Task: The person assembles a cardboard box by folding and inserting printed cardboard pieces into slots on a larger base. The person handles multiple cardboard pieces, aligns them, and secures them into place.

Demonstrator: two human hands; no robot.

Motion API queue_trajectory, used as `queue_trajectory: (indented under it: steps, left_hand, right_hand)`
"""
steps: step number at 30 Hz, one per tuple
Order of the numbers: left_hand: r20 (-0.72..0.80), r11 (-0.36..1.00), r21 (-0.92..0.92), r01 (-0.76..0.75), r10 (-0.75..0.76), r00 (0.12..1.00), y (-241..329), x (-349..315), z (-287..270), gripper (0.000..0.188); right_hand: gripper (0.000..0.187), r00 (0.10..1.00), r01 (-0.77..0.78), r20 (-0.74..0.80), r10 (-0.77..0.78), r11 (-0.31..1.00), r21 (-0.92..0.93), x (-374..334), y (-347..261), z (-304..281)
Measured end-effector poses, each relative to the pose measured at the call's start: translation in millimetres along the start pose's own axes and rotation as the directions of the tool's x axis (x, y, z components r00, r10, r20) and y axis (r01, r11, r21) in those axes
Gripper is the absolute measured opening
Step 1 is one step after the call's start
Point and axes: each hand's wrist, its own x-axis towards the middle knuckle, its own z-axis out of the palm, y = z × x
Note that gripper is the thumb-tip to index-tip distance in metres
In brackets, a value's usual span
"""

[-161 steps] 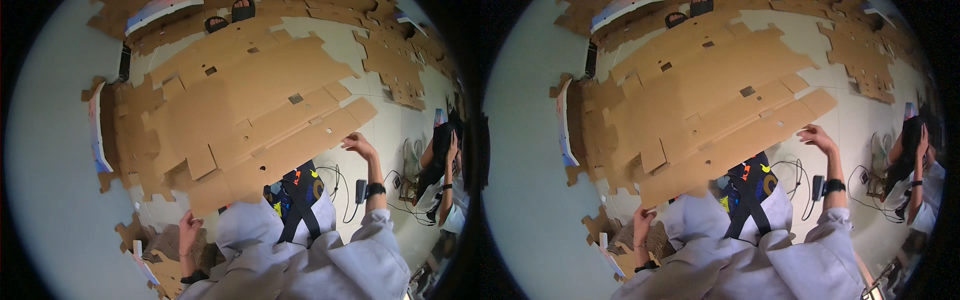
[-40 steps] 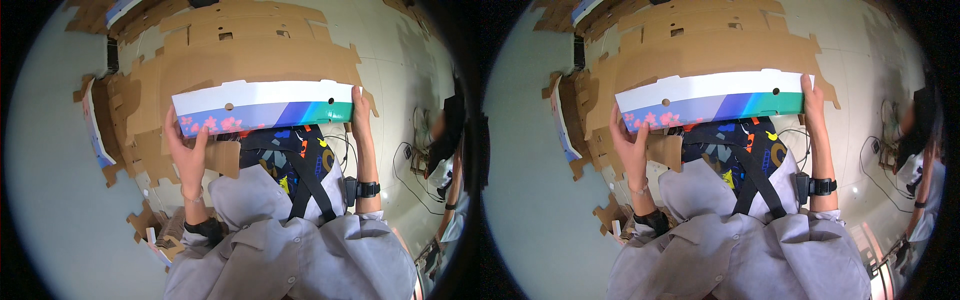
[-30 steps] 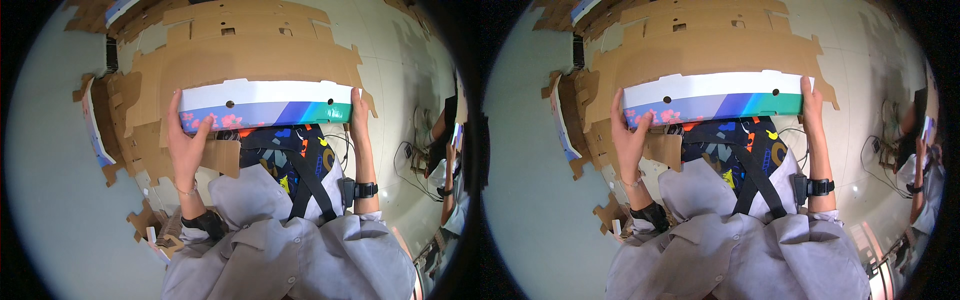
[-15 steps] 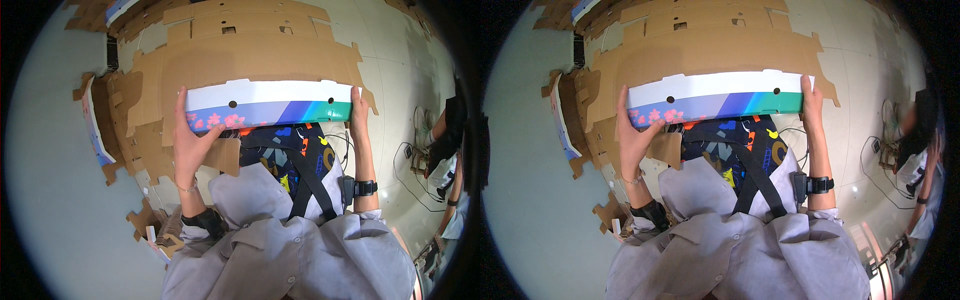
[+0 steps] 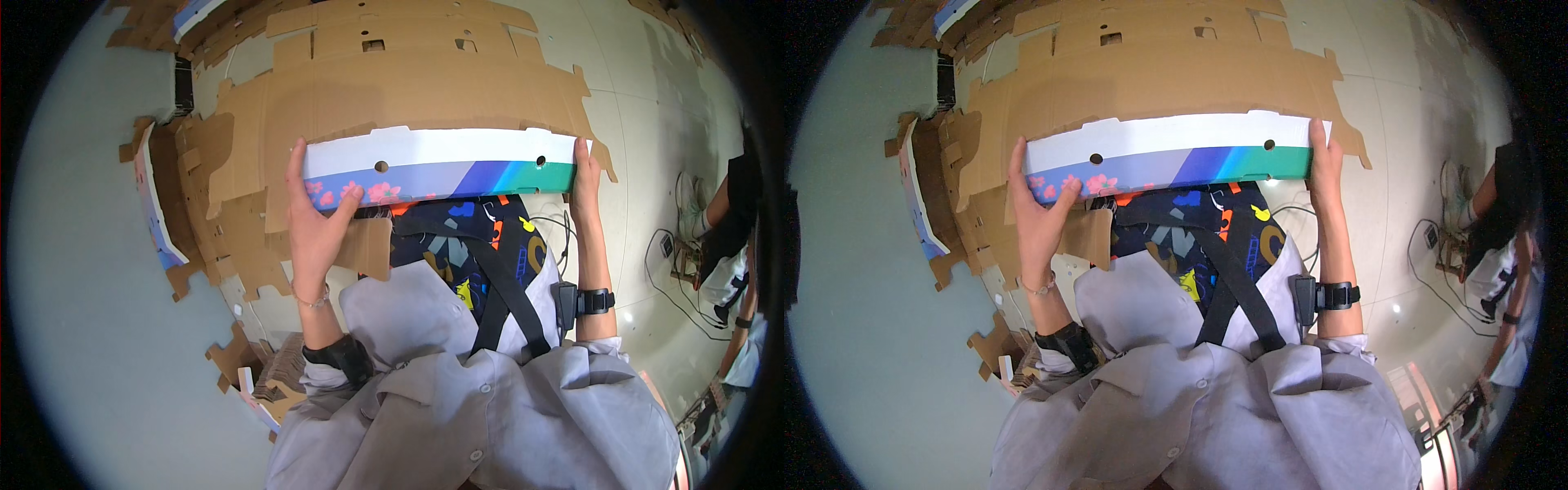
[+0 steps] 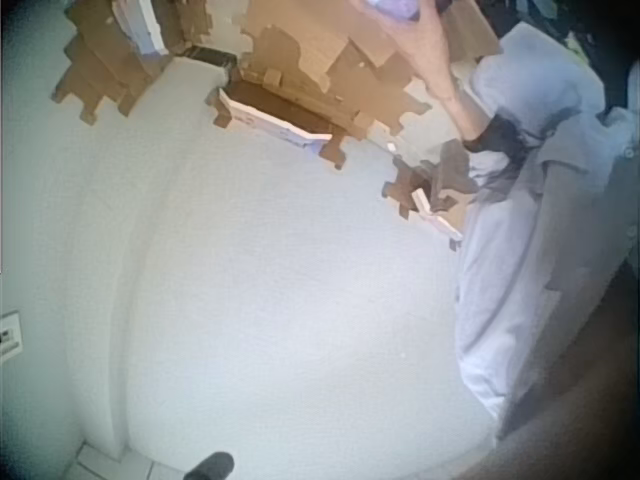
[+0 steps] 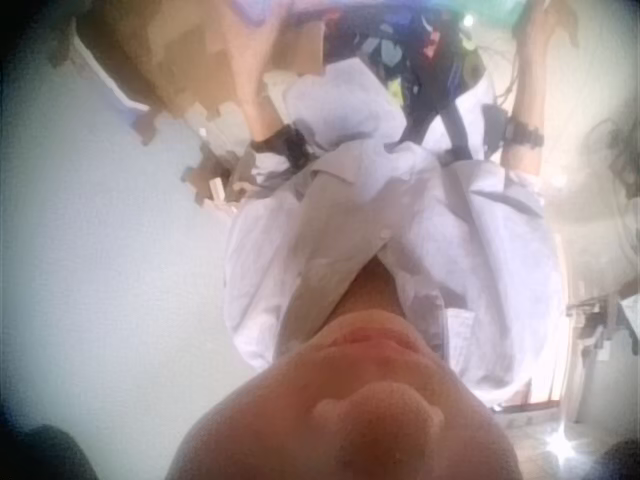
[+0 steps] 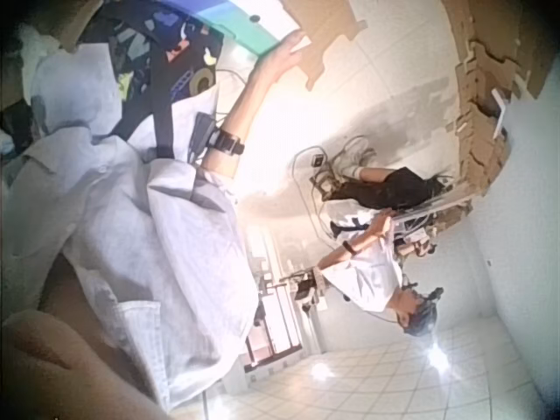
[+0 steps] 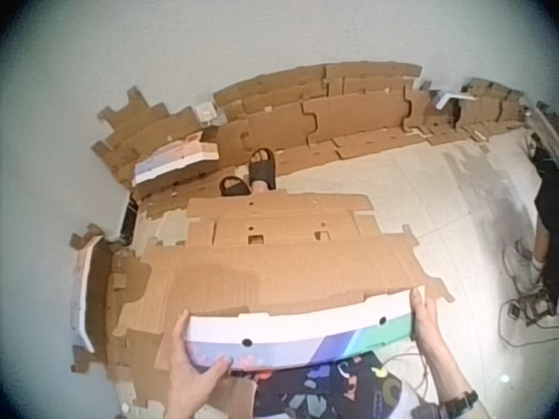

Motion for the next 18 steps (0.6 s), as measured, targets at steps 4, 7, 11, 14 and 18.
queue_trajectory:
  steps: [4, 7, 11, 14, 18]
  left_hand:
    - [-0.036, 0.998, 0.036, -0.048, 0.049, 0.998, -3.7, -1.1, 3.1, 0.079]
    - [-0.047, 0.997, 0.043, -0.067, 0.069, 0.997, -5.7, -1.5, 5.1, 0.078]
    - [-0.056, 0.997, 0.032, -0.075, 0.077, 0.995, -5.9, -2.5, 5.9, 0.077]
    - [-0.057, 0.994, 0.059, -0.090, 0.093, 0.994, -7.1, -2.0, 6.3, 0.077]
    - [-0.062, 0.997, 0.033, -0.075, 0.077, 0.995, -8.8, -2.9, 6.8, 0.077]
  right_hand:
    - [0.066, 1.000, -0.016, 0.008, 0.016, 1.000, -0.002, 1.9, 4.3, -1.7]
    - [0.066, 0.998, 0.052, -0.042, -0.051, 0.998, 0.018, 3.7, 7.6, -0.4]
    - [0.066, 0.999, -0.029, 0.039, 0.027, 0.999, 0.043, 6.7, 11.6, -9.1]
    - [0.066, 0.998, -0.040, 0.054, 0.038, 0.998, 0.047, 7.6, 13.7, -9.4]
    - [0.065, 0.998, 0.000, 0.060, -0.003, 0.999, 0.048, 9.3, 17.9, -9.2]
